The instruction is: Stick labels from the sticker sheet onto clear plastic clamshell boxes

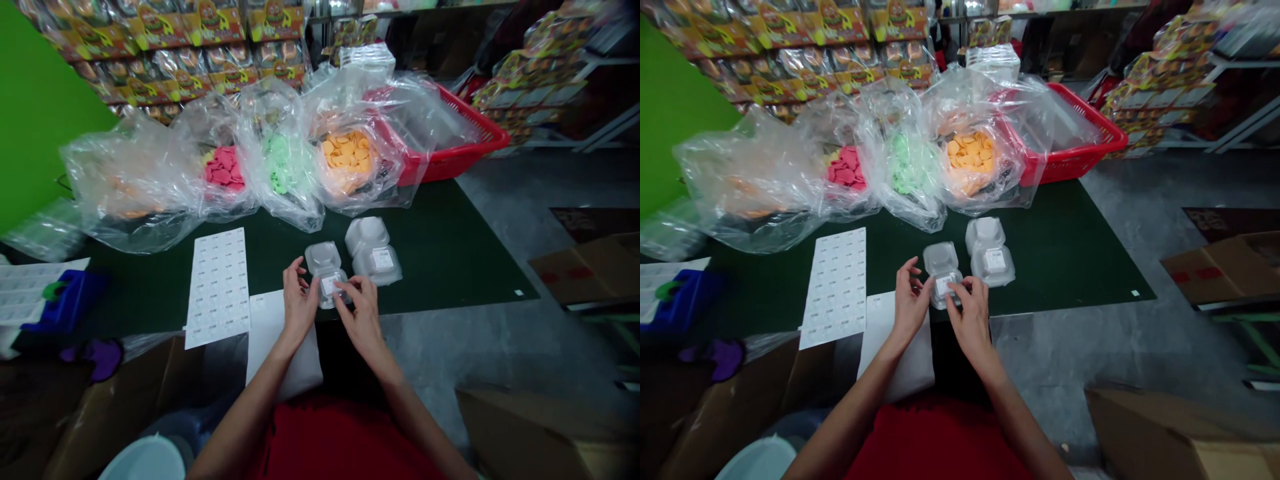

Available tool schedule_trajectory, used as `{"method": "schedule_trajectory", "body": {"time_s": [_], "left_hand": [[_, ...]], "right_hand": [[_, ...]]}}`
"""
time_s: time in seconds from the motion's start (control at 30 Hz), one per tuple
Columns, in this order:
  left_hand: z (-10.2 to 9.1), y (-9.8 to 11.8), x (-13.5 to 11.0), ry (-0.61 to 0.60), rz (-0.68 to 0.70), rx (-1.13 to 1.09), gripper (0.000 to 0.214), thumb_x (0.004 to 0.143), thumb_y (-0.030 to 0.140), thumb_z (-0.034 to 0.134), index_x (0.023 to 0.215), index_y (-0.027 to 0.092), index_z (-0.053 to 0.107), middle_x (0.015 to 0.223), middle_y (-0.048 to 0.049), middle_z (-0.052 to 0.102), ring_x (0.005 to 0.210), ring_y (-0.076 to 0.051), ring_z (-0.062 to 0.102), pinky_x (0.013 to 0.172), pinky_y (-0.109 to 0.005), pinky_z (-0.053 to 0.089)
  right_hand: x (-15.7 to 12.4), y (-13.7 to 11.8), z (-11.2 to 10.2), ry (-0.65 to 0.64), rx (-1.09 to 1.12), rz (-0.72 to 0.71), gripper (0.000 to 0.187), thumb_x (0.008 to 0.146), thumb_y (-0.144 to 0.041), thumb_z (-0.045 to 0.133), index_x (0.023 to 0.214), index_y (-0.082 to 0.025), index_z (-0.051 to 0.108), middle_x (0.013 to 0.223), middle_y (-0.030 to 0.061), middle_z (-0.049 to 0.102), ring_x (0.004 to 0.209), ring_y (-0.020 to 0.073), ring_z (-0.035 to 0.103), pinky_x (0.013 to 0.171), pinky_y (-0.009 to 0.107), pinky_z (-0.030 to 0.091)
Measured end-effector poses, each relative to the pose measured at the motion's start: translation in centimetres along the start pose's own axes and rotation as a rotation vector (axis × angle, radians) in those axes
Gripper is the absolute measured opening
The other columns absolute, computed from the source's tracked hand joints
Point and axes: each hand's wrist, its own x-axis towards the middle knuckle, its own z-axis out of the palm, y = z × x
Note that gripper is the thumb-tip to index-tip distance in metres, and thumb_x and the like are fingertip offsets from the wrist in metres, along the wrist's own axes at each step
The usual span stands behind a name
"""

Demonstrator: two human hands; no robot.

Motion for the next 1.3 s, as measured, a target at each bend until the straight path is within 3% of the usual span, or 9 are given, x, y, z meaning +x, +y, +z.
{"method": "schedule_trajectory", "body": {"time_s": [0.17,0.37,0.6,0.77,0.93,1.07,1.13,1.2,1.3], "left_hand": [[-2.8,-0.7,-1.3,-0.032,0.017,0.009,0.032,0.102,0.033,0.062,0.133,0.023,0.061,0.123,-0.0085,0.063,0.088,-0.016,0.061,0.079,-0.03,0.053],[-4.4,-1.3,-2.7,-0.062,-0.002,0.02,0.026,0.104,0.033,0.06,0.127,0.022,0.064,0.122,-0.0099,0.067,0.092,-0.018,0.065,0.082,-0.032,0.055],[-4.2,-1.3,-2.2,-0.082,0.077,-0.01,0.021,0.104,0.03,0.059,0.12,0.02,0.067,0.119,-0.0095,0.067,0.096,-0.019,0.066,0.09,-0.035,0.055],[-4.6,-1.2,-1.8,-0.084,0.087,-0.004,0.019,0.102,0.027,0.058,0.116,0.02,0.069,0.115,-0.0087,0.066,0.09,-0.018,0.066,0.083,-0.033,0.055],[-5.7,-0.9,-1.9,-0.071,0.093,0.03,0.019,0.102,0.028,0.059,0.116,0.021,0.07,0.117,-0.0091,0.067,0.09,-0.018,0.067,0.085,-0.034,0.056],[-8.6,-2.5,-2.3,0.012,0.067,0.107,0.023,0.106,0.031,0.054,0.121,0.021,0.068,0.12,-0.0104,0.07,0.107,-0.023,0.069,0.097,-0.039,0.057],[-10.3,-4.2,-2.6,0.022,0.052,0.184,0.027,0.107,0.029,0.05,0.126,0.021,0.067,0.125,-0.0118,0.072,0.118,-0.025,0.069,0.106,-0.044,0.056],[-11.5,-6.0,-3.3,-0.015,0.057,0.277,0.033,0.106,0.027,0.05,0.134,0.021,0.065,0.136,-0.0136,0.071,0.129,-0.028,0.067,0.115,-0.051,0.052],[-11.9,-7.8,-4.8,-0.117,0.118,0.388,0.042,0.104,0.024,0.053,0.145,0.022,0.06,0.152,-0.0145,0.063,0.147,-0.031,0.056,0.128,-0.061,0.038]], "right_hand": [[0.6,-1.4,2.8,-0.014,-0.074,0.073,0.077,0.092,-0.04,0.072,0.161,-0.02,0.045,0.154,0.0233,0.045,0.144,0.0438,0.045,0.114,0.064,0.045],[0.6,-0.7,3.7,0.039,0.131,0.123,0.082,0.09,-0.033,0.07,0.165,-0.029,0.037,0.161,0.0166,0.045,0.152,0.035,0.044,0.123,0.06,0.04],[0.8,-3.7,-0.7,0.142,0.228,0.033,0.065,0.092,-0.032,0.071,0.154,-0.026,0.054,0.157,0.0147,0.054,0.147,0.0325,0.052,0.122,0.054,0.043],[3.7,-1.7,-5.3,0.31,-0.094,-0.027,0.06,0.092,-0.034,0.07,0.15,-0.026,0.06,0.158,0.0171,0.049,0.147,0.0393,0.049,0.119,0.062,0.042],[6.6,3.2,-6.4,0.041,-0.246,0.019,0.052,0.091,-0.035,0.068,0.141,-0.021,0.068,0.15,0.0214,0.058,0.14,0.0434,0.055,0.116,0.069,0.041],[4.4,1.1,-6.9,0.12,-0.198,0.028,0.051,0.094,-0.044,0.069,0.141,-0.023,0.068,0.159,0.0194,0.052,0.152,0.0473,0.041,0.121,0.078,0.025],[1.9,-0.8,-6.8,0.177,-0.026,0.065,0.042,0.097,-0.046,0.068,0.133,-0.025,0.073,0.152,0.0161,0.061,0.145,0.0412,0.052,0.118,0.064,0.041],[-0.9,-2.0,-5.7,-0.062,0.225,0.209,0.028,0.096,-0.048,0.07,0.109,-0.027,0.081,0.118,0.0122,0.079,0.11,0.0362,0.073,0.094,0.05,0.058],[-4.5,-1.5,-1.9,-0.47,0.454,0.469,0.033,0.079,-0.057,0.086,0.083,-0.025,0.083,0.082,0.0086,0.082,0.084,0.0354,0.076,0.078,0.046,0.061]]}}
